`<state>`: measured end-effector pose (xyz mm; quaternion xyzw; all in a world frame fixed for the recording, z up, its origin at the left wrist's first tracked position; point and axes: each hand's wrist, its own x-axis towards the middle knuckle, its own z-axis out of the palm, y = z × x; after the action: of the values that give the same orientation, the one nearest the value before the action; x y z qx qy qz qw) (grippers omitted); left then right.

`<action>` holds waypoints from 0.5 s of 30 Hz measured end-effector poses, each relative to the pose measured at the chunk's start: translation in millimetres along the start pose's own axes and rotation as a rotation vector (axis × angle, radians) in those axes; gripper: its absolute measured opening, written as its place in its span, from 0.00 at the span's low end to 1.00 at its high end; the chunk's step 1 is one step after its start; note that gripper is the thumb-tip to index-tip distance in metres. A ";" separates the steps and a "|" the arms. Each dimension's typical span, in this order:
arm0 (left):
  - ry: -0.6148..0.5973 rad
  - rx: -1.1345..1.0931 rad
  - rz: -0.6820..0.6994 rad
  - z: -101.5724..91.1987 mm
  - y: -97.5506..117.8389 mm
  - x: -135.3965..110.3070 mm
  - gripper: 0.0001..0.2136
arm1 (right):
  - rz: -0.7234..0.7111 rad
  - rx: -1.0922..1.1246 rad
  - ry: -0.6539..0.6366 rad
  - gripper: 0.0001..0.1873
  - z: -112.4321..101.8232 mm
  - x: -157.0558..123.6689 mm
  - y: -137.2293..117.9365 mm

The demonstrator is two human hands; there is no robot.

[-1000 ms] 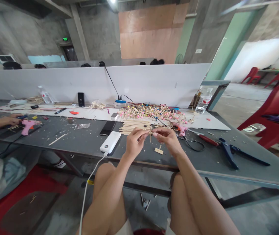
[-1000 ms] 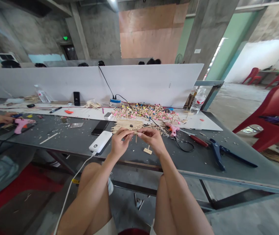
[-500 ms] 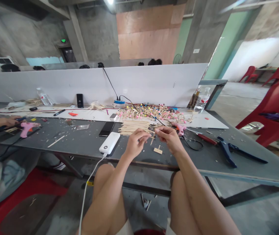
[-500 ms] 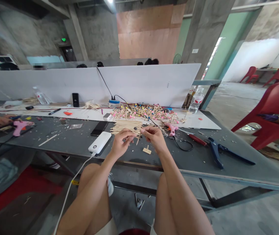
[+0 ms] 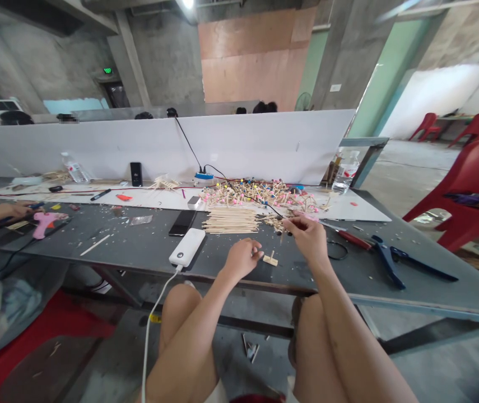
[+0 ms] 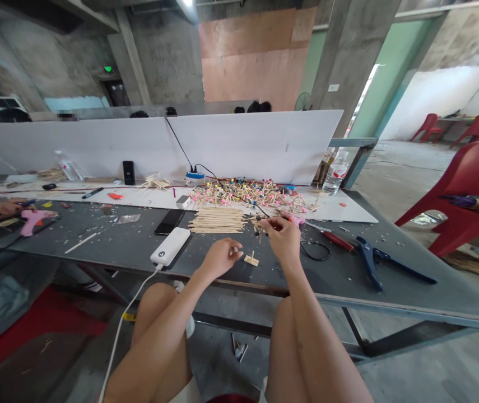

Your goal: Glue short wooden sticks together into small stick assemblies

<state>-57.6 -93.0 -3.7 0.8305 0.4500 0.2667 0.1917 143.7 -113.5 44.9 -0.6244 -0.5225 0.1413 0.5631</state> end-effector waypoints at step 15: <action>0.069 -0.158 -0.057 55.4 23.5 9.7 0.07 | 0.063 -0.224 -0.191 0.18 -46.9 -14.3 12.6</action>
<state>-4.0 -101.3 -31.3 0.7898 0.4572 0.3245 0.2486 179.8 -148.9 43.6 -0.6831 -0.5663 0.1586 0.4330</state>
